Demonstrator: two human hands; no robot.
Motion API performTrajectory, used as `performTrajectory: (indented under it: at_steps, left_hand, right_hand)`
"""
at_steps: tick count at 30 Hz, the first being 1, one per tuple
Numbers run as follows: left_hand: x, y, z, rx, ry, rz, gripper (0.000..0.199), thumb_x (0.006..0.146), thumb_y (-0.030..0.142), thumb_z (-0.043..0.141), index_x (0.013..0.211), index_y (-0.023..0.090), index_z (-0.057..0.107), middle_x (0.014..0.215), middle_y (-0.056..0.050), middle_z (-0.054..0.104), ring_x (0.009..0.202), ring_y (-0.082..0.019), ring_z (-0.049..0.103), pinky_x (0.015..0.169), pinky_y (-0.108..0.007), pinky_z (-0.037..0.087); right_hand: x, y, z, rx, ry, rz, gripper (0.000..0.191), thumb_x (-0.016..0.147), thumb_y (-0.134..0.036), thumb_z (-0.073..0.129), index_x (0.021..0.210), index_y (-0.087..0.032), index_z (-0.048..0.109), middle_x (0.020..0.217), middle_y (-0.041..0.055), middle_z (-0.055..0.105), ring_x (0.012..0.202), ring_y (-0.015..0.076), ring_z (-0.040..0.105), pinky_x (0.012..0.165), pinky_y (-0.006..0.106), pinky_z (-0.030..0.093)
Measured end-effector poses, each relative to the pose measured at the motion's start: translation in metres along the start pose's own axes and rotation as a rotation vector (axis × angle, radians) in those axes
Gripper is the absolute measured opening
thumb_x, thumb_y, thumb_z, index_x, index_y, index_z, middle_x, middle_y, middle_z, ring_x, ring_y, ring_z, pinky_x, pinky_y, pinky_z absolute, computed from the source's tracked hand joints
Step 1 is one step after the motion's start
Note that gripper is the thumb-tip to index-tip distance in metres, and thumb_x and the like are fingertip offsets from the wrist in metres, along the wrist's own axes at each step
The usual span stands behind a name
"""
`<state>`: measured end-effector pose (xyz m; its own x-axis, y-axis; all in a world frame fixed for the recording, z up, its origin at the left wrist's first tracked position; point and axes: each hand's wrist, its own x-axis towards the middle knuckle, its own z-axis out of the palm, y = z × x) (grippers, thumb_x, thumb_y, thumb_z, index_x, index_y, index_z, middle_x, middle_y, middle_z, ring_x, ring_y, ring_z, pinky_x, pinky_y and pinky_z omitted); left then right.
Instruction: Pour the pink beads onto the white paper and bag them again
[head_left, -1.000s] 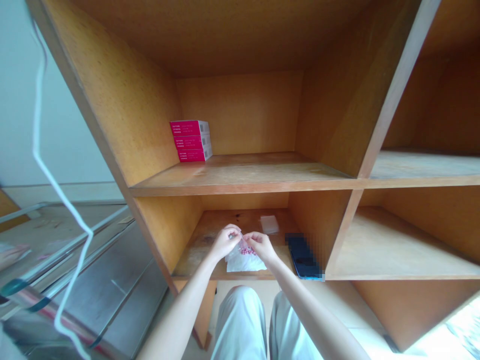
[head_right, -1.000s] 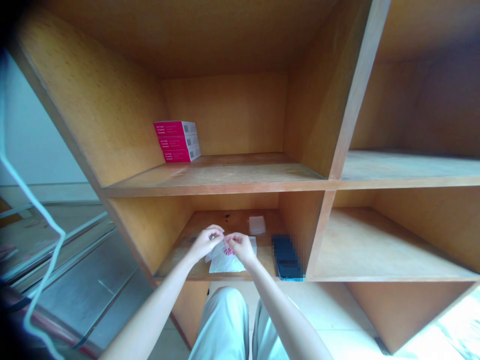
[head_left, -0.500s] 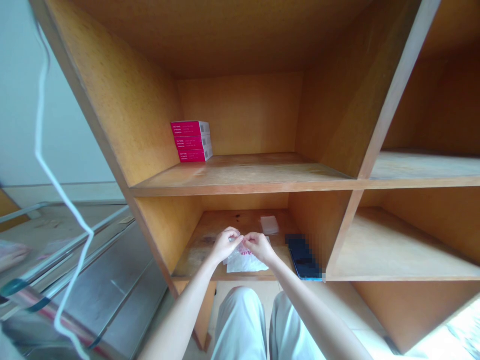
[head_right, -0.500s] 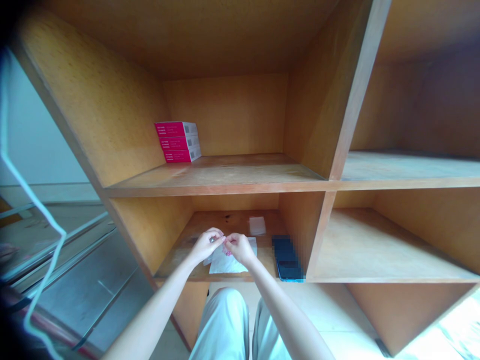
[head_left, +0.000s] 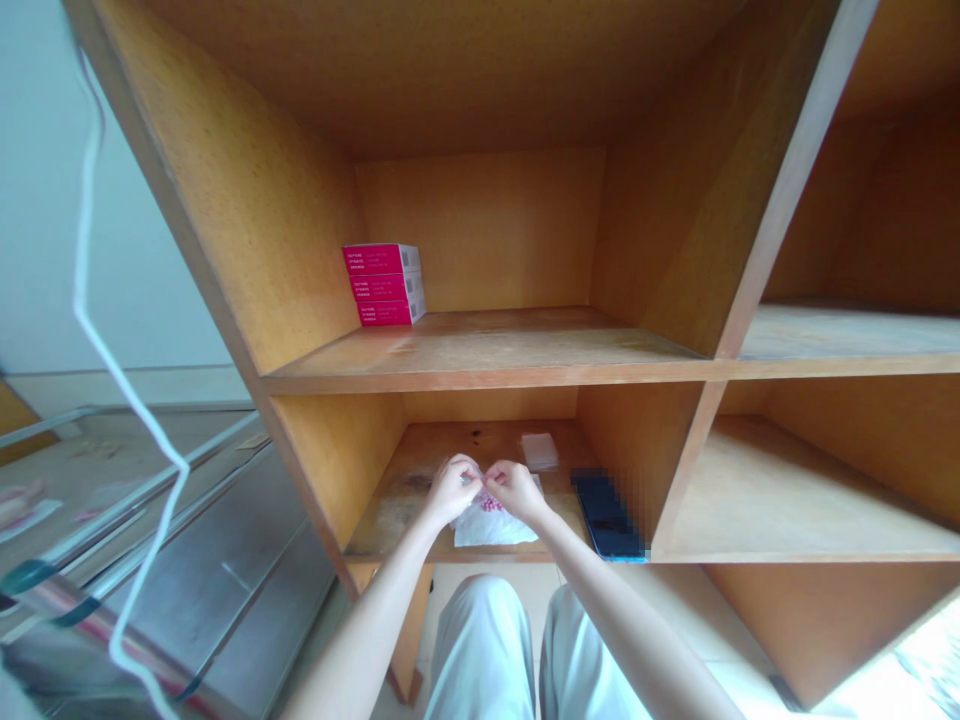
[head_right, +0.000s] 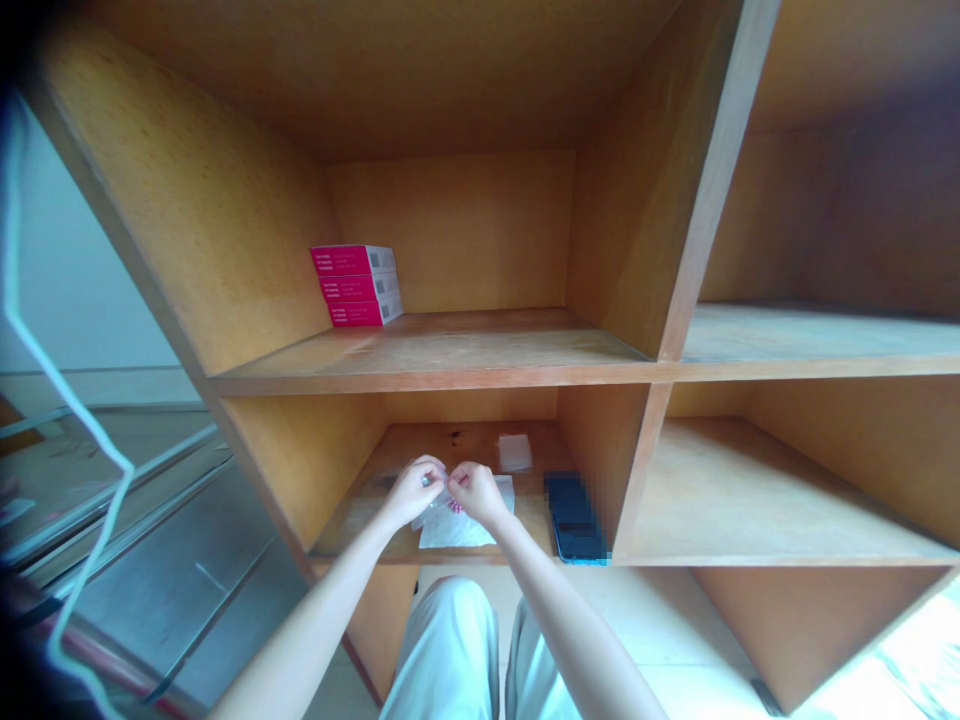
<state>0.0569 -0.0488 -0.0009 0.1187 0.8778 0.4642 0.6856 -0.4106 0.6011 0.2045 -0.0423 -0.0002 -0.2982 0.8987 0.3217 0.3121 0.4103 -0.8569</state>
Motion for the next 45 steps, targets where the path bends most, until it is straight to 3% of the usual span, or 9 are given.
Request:
performTrajectory:
  at_steps: [8,13,17,21,24,29,38,41,45]
  left_hand:
    - [0.002,0.006,0.000,0.027,0.061,-0.036,0.015,0.061,0.009,0.053,0.051,0.017,0.047,0.088,-0.004,0.060,0.087,-0.017,0.055,0.081,-0.032,0.040]
    - [0.002,0.004,-0.003,0.010,0.071,-0.079,0.016,0.064,0.013,0.051,0.050,0.018,0.046,0.090,-0.004,0.060,0.087,-0.017,0.056,0.082,-0.032,0.040]
    - [0.002,0.005,-0.006,0.086,0.082,-0.122,0.016,0.067,0.016,0.050,0.050,0.018,0.049,0.097,-0.004,0.060,0.093,-0.020,0.054,0.085,-0.035,0.037]
    - [0.002,0.004,-0.004,0.189,0.092,-0.105,0.016,0.070,0.019,0.049,0.055,0.019,0.053,0.102,-0.003,0.060,0.099,-0.023,0.050,0.087,-0.040,0.033]
    - [0.003,0.004,-0.002,0.245,0.085,-0.065,0.017,0.072,0.020,0.047,0.056,0.020,0.053,0.101,-0.002,0.060,0.097,-0.022,0.050,0.087,-0.041,0.030]
    - [0.003,0.004,-0.005,0.254,0.051,-0.009,0.020,0.074,0.018,0.045,0.056,0.019,0.054,0.098,-0.002,0.059,0.092,-0.021,0.050,0.087,-0.040,0.028]
    - [-0.004,0.005,-0.007,0.179,0.056,0.051,0.017,0.074,0.015,0.044,0.060,0.020,0.052,0.101,-0.001,0.058,0.098,-0.019,0.048,0.096,-0.041,0.021]
    - [-0.005,0.009,-0.007,0.180,0.047,0.096,0.017,0.075,0.014,0.044,0.062,0.021,0.051,0.102,-0.001,0.057,0.100,-0.018,0.048,0.099,-0.041,0.019]
    - [-0.007,0.013,-0.011,0.165,0.066,0.145,0.007,0.076,0.019,0.047,0.073,0.022,0.053,0.110,-0.002,0.055,0.107,-0.019,0.046,0.102,-0.042,0.016]
  right_hand:
    - [0.009,0.009,0.002,-0.234,0.214,-0.036,0.008,0.063,-0.015,0.048,0.057,-0.017,0.053,0.056,0.0009,0.055,0.052,0.0119,0.049,0.049,0.020,0.033]
    - [0.011,0.016,-0.002,-0.230,0.173,-0.034,0.010,0.066,-0.015,0.048,0.058,-0.017,0.054,0.060,0.0014,0.056,0.056,0.0121,0.050,0.054,0.021,0.035]
    - [0.009,0.017,-0.001,-0.166,0.158,-0.128,0.011,0.068,-0.013,0.049,0.075,-0.017,0.057,0.073,0.0020,0.057,0.063,0.0128,0.054,0.060,0.022,0.041]
    - [0.007,0.011,-0.001,-0.138,0.072,-0.320,0.025,0.071,-0.007,0.045,0.083,-0.020,0.062,0.097,0.0061,0.056,0.090,0.0165,0.056,0.078,0.028,0.043]
    - [0.009,0.009,-0.001,-0.211,0.004,-0.355,0.030,0.073,-0.006,0.045,0.086,-0.023,0.067,0.109,0.0062,0.056,0.100,0.0181,0.054,0.086,0.030,0.040]
    - [0.015,0.008,-0.005,-0.318,-0.096,-0.380,0.020,0.074,-0.016,0.055,0.086,-0.024,0.069,0.099,0.0059,0.065,0.093,0.0204,0.058,0.082,0.031,0.042]
    - [0.017,0.006,-0.009,-0.210,-0.175,-0.471,0.018,0.073,-0.016,0.054,0.072,-0.023,0.070,0.074,0.0014,0.068,0.066,0.0145,0.061,0.059,0.021,0.041]
    - [0.019,0.009,-0.005,-0.104,-0.217,-0.415,0.022,0.072,-0.014,0.050,0.066,-0.020,0.070,0.066,-0.0007,0.066,0.060,0.0121,0.059,0.057,0.019,0.040]
    - [0.024,0.015,-0.003,0.081,-0.269,-0.222,0.022,0.071,-0.016,0.049,0.071,-0.018,0.071,0.058,-0.0021,0.064,0.054,0.0125,0.056,0.052,0.021,0.041]
